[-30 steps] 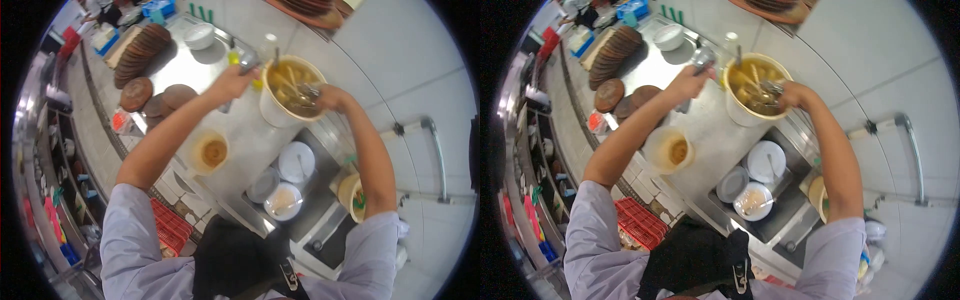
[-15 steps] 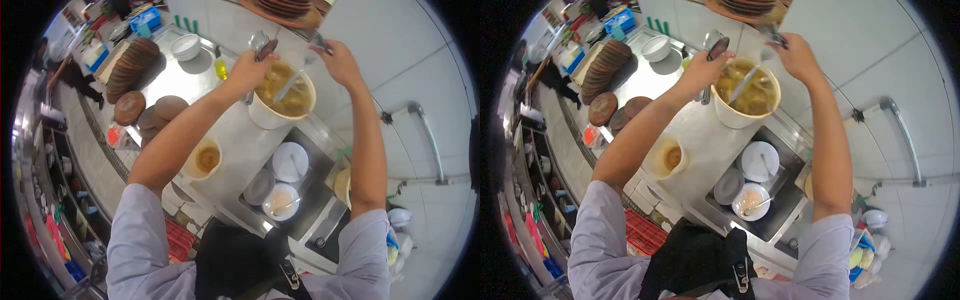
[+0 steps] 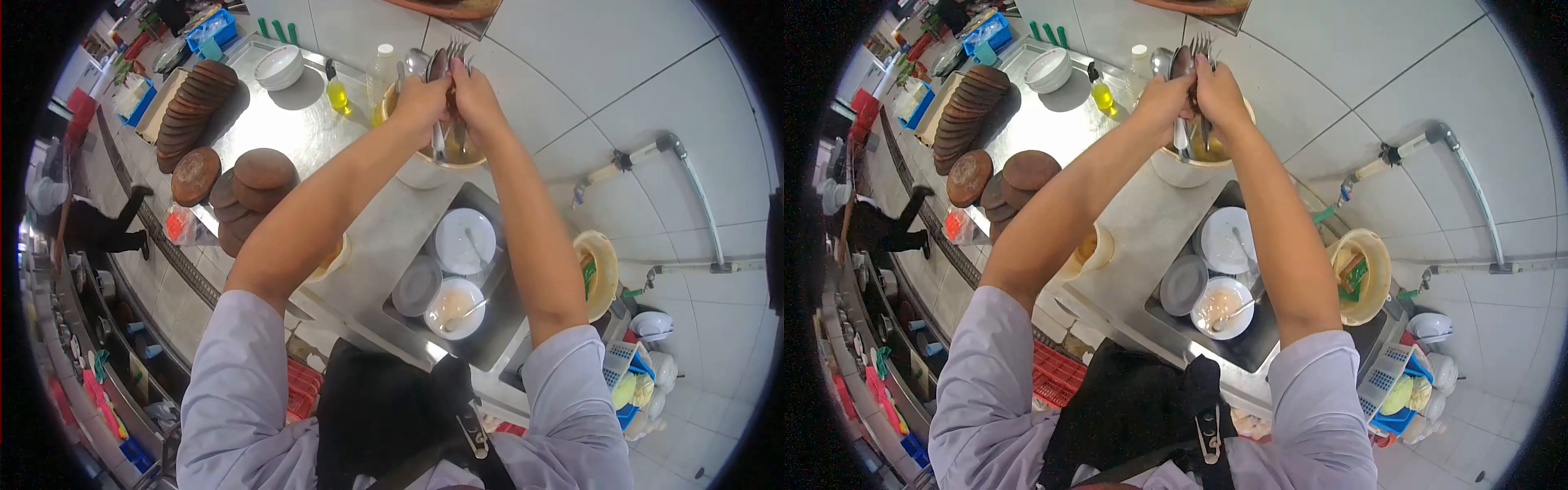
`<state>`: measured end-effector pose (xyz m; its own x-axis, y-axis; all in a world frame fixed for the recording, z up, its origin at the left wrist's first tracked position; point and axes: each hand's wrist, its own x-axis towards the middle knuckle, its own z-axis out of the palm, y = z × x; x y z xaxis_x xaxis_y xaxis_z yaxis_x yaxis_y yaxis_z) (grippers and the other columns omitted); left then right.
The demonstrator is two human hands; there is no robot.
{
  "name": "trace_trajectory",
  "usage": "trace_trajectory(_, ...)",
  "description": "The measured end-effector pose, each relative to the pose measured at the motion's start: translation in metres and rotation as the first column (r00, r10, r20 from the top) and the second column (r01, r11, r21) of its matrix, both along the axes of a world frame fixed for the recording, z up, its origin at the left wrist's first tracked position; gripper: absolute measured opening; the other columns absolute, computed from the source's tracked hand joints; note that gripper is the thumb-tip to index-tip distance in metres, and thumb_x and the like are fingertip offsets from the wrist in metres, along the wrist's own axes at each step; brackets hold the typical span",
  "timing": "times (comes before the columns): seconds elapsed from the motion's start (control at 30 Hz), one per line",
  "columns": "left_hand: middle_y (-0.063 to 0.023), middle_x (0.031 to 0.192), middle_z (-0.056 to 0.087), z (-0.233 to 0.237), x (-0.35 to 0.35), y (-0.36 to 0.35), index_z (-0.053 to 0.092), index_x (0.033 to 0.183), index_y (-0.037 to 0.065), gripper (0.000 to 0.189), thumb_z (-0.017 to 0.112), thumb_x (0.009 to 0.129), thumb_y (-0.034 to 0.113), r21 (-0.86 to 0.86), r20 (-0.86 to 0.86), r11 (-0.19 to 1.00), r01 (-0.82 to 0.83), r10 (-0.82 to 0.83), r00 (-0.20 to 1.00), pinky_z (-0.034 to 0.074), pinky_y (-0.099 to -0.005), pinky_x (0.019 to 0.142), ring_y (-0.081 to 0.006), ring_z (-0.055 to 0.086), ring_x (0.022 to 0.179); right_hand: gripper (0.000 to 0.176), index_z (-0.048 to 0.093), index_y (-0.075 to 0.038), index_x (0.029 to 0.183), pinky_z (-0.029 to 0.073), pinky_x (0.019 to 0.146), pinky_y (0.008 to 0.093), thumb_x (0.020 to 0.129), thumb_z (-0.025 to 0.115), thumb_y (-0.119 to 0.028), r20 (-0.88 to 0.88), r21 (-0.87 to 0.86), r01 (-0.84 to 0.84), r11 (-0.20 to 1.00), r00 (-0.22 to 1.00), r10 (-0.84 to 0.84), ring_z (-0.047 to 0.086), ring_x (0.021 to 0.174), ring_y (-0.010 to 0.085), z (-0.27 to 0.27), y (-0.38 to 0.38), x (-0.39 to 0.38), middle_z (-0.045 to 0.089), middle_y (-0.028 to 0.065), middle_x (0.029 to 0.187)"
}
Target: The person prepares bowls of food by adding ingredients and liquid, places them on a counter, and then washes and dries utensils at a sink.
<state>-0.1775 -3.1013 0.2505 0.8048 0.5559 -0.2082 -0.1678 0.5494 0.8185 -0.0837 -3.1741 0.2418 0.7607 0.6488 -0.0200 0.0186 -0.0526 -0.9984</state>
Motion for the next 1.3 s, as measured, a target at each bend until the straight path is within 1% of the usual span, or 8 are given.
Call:
trace_trajectory(0.27,-0.0008,0.068,0.055,0.016,-0.008,0.02,0.065,0.087,0.002,0.023,0.081,0.092,0.019,0.176,-0.132,0.976,0.129,-0.107,0.986,0.031,-0.0254,0.046,-0.0073,0.041,0.052,0.046,0.062,0.0,0.094,0.052,0.066,0.0355,0.101,0.066,-0.045,-0.348,0.256,0.048,0.965,0.936,0.046,0.054,0.067,0.0165,0.015,-0.001,-0.002,0.061,0.0061,0.078)
trace_trajectory(0.47,0.001,0.077,0.055,0.004,-0.02,0.052,0.064,0.094,0.002,0.023,0.08,0.092,0.018,0.163,-0.04,0.98,0.11,-0.105,0.994,0.028,-0.0255,0.047,-0.0047,0.038,0.052,0.043,0.058,0.0,0.094,0.051,0.06,0.0339,0.103,0.065,-0.042,-0.256,0.201,0.125,0.972,0.964,-0.07,0.055,0.066,0.0167,0.012,-0.015,0.04,0.058,0.0058,0.076)
trace_trajectory(0.53,0.0019,0.078,0.054,0.005,-0.033,0.067,0.063,0.096,0.004,0.021,0.078,0.094,0.017,0.156,0.017,0.986,0.054,-0.058,0.998,0.028,-0.0254,0.047,-0.0037,0.036,0.052,0.05,0.063,0.004,0.093,0.051,0.061,0.0379,0.097,0.071,-0.045,-0.123,0.023,-0.068,0.997,0.99,0.071,0.057,0.065,0.0188,0.024,-0.033,0.058,0.058,0.008,0.074)
trace_trajectory(0.6,0.0035,0.077,0.051,0.0,-0.045,0.084,0.059,0.097,0.006,0.022,0.078,0.095,0.018,0.221,0.041,0.975,-0.004,-0.006,0.999,0.027,-0.0252,0.047,-0.0025,0.034,0.052,0.044,0.068,0.0,0.088,0.041,0.058,0.0311,0.091,0.077,-0.043,0.342,-0.782,-0.062,0.62,0.789,0.51,0.049,0.061,0.0135,0.047,-0.047,0.048,0.057,0.0033,0.075)
trace_trajectory(0.77,0.0075,0.07,0.04,-0.013,-0.067,0.115,0.054,0.086,0.01,0.029,0.078,0.095,0.024,0.301,0.023,0.953,0.034,-0.043,0.999,0.025,-0.024,0.048,-0.0019,0.031,0.052,0.066,0.074,0.006,0.103,0.056,0.083,0.0425,0.075,0.085,-0.052,0.448,-0.804,-0.151,0.575,0.482,0.753,0.073,0.09,0.035,-0.042,-0.046,0.062,0.074,0.0261,0.102)
trace_trajectory(0.97,0.0054,0.076,0.045,-0.001,-0.073,0.1,0.057,0.092,0.006,0.024,0.075,0.097,0.022,0.3,0.01,0.954,0.007,-0.011,1.0,0.026,-0.0236,0.05,-0.0023,0.032,0.054,0.053,0.075,-0.001,0.111,0.057,0.089,0.0442,0.081,0.081,-0.045,0.262,-0.951,0.061,0.304,0.679,0.686,0.071,0.107,0.0339,-0.037,-0.011,-0.013,0.074,0.0194,0.117)
trace_trajectory(1.17,0.0017,0.089,0.051,-0.012,-0.075,0.103,0.06,0.12,-0.002,0.027,0.061,0.105,0.021,0.134,0.067,0.955,0.266,-0.277,0.959,0.033,-0.0218,0.056,-0.0041,0.038,0.06,0.054,0.073,0.005,0.109,0.055,0.093,0.0443,0.081,0.076,-0.04,0.165,-0.951,-0.068,0.3,0.711,0.684,0.071,0.105,0.0364,-0.038,-0.011,-0.006,0.073,0.024,0.114)
trace_trajectory(1.3,0.0015,0.082,0.051,-0.01,-0.076,0.084,0.061,0.115,-0.001,0.031,0.055,0.108,0.028,0.267,-0.042,0.929,0.256,-0.254,0.966,0.038,-0.0235,0.058,-0.0067,0.042,0.059,0.046,0.075,0.001,0.11,0.055,0.089,0.0441,0.084,0.072,-0.038,0.158,-0.918,-0.105,0.382,0.787,0.596,0.071,0.101,0.0355,-0.022,-0.028,0.009,0.075,0.0219,0.108)
